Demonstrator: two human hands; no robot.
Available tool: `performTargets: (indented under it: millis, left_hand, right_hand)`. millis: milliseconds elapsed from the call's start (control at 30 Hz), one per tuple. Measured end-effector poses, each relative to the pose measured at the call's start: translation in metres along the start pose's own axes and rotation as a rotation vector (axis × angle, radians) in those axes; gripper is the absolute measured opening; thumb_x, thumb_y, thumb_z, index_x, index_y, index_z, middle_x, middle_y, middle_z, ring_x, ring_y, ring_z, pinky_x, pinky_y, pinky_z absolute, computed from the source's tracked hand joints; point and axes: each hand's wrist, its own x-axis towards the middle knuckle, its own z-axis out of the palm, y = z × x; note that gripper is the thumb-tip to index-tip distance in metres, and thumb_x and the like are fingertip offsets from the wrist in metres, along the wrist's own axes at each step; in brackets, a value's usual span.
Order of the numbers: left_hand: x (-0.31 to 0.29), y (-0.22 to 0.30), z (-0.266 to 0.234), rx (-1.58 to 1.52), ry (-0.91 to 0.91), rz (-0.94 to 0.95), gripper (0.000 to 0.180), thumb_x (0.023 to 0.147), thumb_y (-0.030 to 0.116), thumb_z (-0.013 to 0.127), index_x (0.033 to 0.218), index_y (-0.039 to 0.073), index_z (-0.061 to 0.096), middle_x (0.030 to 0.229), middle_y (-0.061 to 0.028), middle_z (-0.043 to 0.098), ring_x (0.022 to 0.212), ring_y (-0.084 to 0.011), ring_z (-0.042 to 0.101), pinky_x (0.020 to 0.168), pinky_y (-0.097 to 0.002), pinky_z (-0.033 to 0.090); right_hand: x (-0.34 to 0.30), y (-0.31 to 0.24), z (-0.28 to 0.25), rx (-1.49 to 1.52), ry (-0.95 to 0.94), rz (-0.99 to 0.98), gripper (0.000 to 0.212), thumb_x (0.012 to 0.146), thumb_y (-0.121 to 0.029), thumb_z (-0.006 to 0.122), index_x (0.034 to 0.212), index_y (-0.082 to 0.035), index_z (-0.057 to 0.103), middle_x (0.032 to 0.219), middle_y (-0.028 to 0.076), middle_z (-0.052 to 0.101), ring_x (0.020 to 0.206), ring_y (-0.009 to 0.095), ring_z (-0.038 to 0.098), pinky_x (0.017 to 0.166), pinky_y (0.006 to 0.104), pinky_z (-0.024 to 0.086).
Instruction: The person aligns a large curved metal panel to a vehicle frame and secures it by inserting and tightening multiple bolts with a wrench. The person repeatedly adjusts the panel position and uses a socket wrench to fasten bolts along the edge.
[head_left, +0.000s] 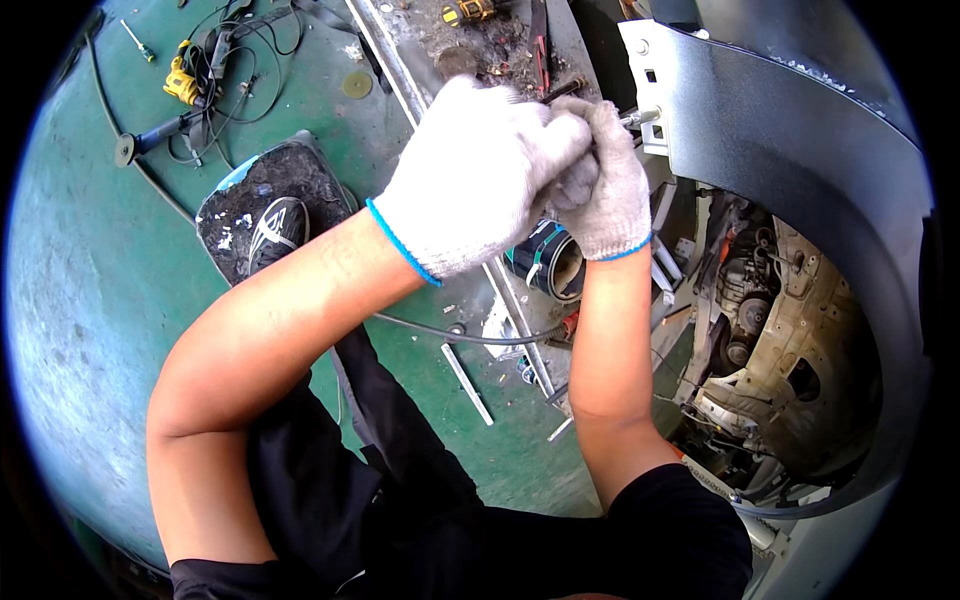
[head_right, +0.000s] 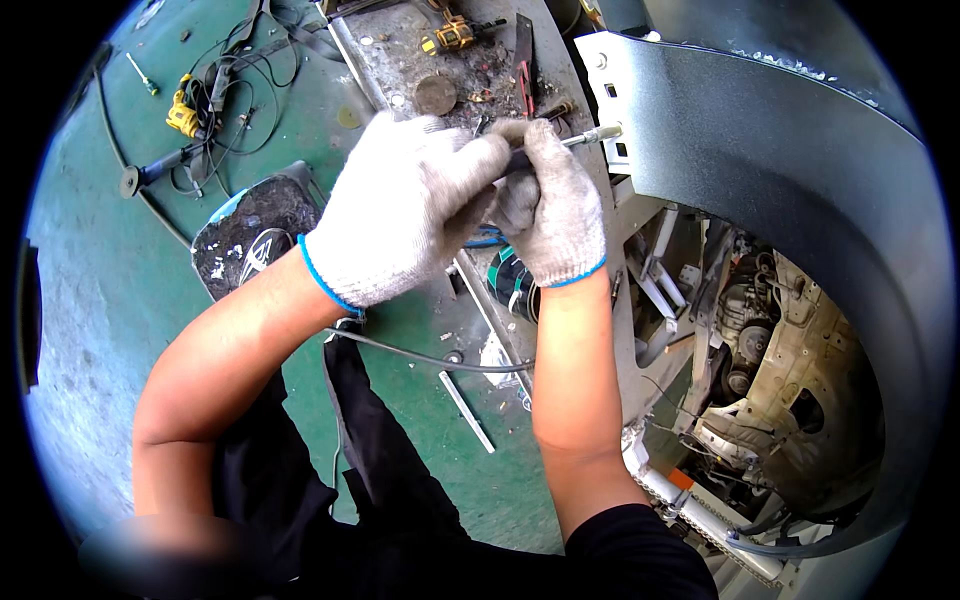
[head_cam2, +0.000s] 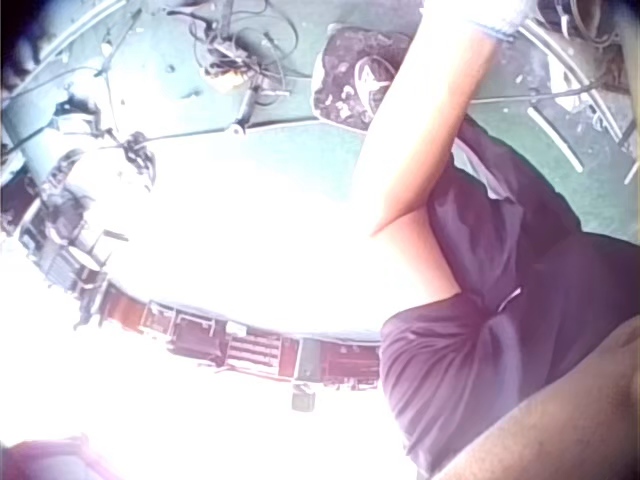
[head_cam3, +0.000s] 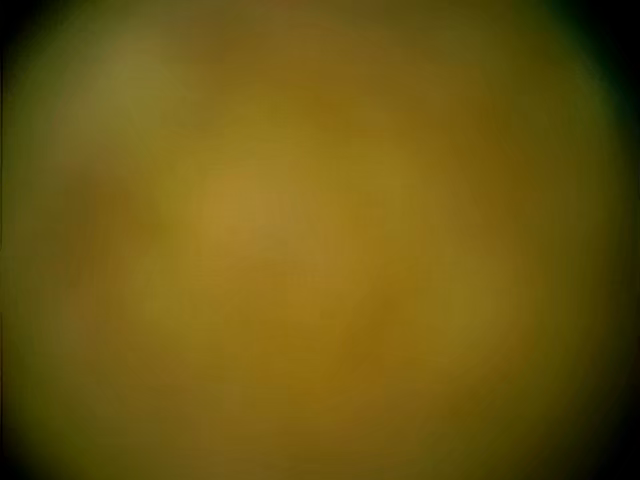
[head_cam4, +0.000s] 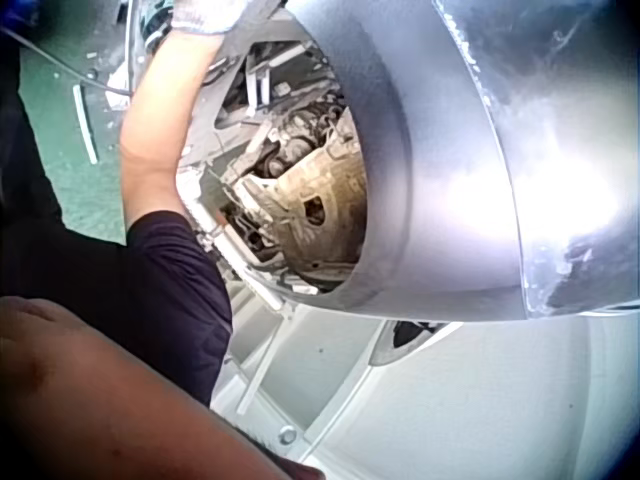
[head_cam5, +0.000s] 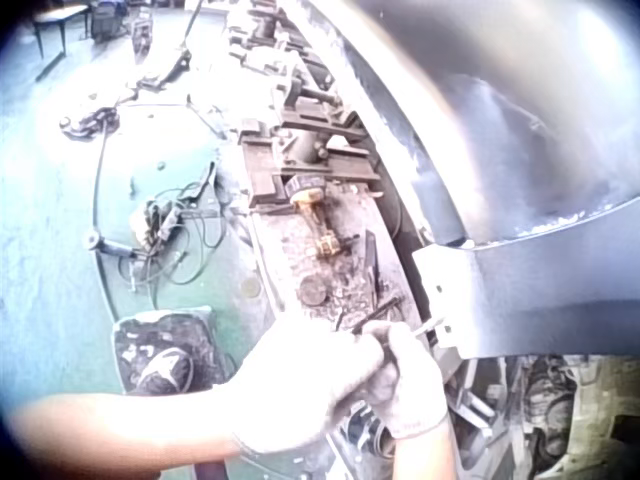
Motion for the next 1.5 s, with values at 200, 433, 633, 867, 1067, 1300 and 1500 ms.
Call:
performTargets:
  millis: [200, 433, 633, 867, 1067, 1300, 1500]
  left_hand:
    - [-0.005, 0.000, 0.008, -0.810, -0.051, -0.516, 0.028, 0.098, 0.024, 0.068, 0.117, 0.004, 0.066, 0.082, -0.0056, 0.068, 0.073, -0.0176, 0.064, 0.067, -0.0282, 0.048]
    - [0.003, -0.009, 0.001, -0.058, 0.010, 0.065, 0.021, 0.084, 0.012, 0.075, 0.100, 0.002, 0.065, 0.081, -0.0192, 0.064, 0.074, -0.0410, 0.065, 0.066, -0.0453, 0.053]
    - [-0.012, -0.015, 0.002, -0.524, -0.011, -0.332, 0.025, 0.095, 0.018, 0.069, 0.114, 0.002, 0.066, 0.079, -0.0081, 0.065, 0.070, -0.0220, 0.064, 0.061, -0.0364, 0.050]
    - [-0.003, -0.063, 0.003, -1.266, 0.173, -0.759, 0.034, 0.103, 0.029, 0.062, 0.120, -0.001, 0.060, 0.092, -0.0067, 0.063, 0.085, -0.0155, 0.059, 0.082, -0.0321, 0.048]
    - [0.083, -0.087, 0.039, -1.381, 0.180, -0.491, 0.028, 0.093, 0.009, 0.074, 0.116, 0.000, 0.061, 0.101, -0.0084, 0.069, 0.091, -0.0174, 0.064, 0.085, -0.0315, 0.052]
    - [0.138, -0.063, 0.088, -1.582, 0.186, -0.517, 0.032, 0.092, 0.004, 0.070, 0.124, -0.003, 0.067, 0.093, -0.0052, 0.068, 0.088, -0.0150, 0.066, 0.084, -0.0291, 0.055]
    - [0.136, -0.041, 0.101, -1.480, 0.307, -0.500, 0.032, 0.093, 0.009, 0.074, 0.124, 0.002, 0.068, 0.095, -0.0027, 0.070, 0.083, -0.0116, 0.065, 0.074, -0.0289, 0.056]
  right_hand:
    - [0.004, 0.010, 0.004, 0.730, 0.016, 0.218, 0.030, 0.102, -0.034, 0.059, 0.113, -0.007, 0.069, 0.093, 0.005, 0.068, 0.071, 0.015, 0.064, 0.064, 0.0250, 0.053]
    - [0.000, 0.005, -0.002, 0.441, -0.039, 0.088, 0.030, 0.106, -0.029, 0.055, 0.119, -0.007, 0.069, 0.085, -0.001, 0.061, 0.065, 0.006, 0.053, 0.058, 0.0209, 0.044]
    - [-0.008, 0.011, -0.008, 0.693, -0.073, 0.160, 0.037, 0.108, -0.038, 0.057, 0.120, -0.005, 0.067, 0.072, -0.001, 0.058, 0.059, 0.009, 0.053, 0.054, 0.0242, 0.042]
    - [-0.016, 0.036, -0.059, -0.057, 0.511, -0.040, 0.022, 0.096, -0.020, 0.076, 0.106, -0.001, 0.071, 0.091, 0.007, 0.070, 0.078, 0.013, 0.064, 0.071, 0.0283, 0.052]
    - [-0.015, 0.006, -0.066, -0.556, 0.702, -0.066, 0.042, 0.084, -0.019, 0.089, 0.114, 0.005, 0.070, 0.104, 0.015, 0.072, 0.099, 0.026, 0.068, 0.094, 0.0422, 0.052]
    - [-0.010, 0.012, -0.085, 0.141, 0.650, -0.230, 0.072, 0.078, -0.011, 0.093, 0.137, 0.006, 0.056, 0.134, 0.016, 0.062, 0.119, 0.026, 0.061, 0.111, 0.0417, 0.046]
    - [-0.010, 0.017, -0.092, 0.056, 0.662, -0.362, 0.074, 0.075, -0.010, 0.095, 0.137, 0.002, 0.057, 0.131, 0.015, 0.064, 0.117, 0.026, 0.063, 0.110, 0.0411, 0.047]
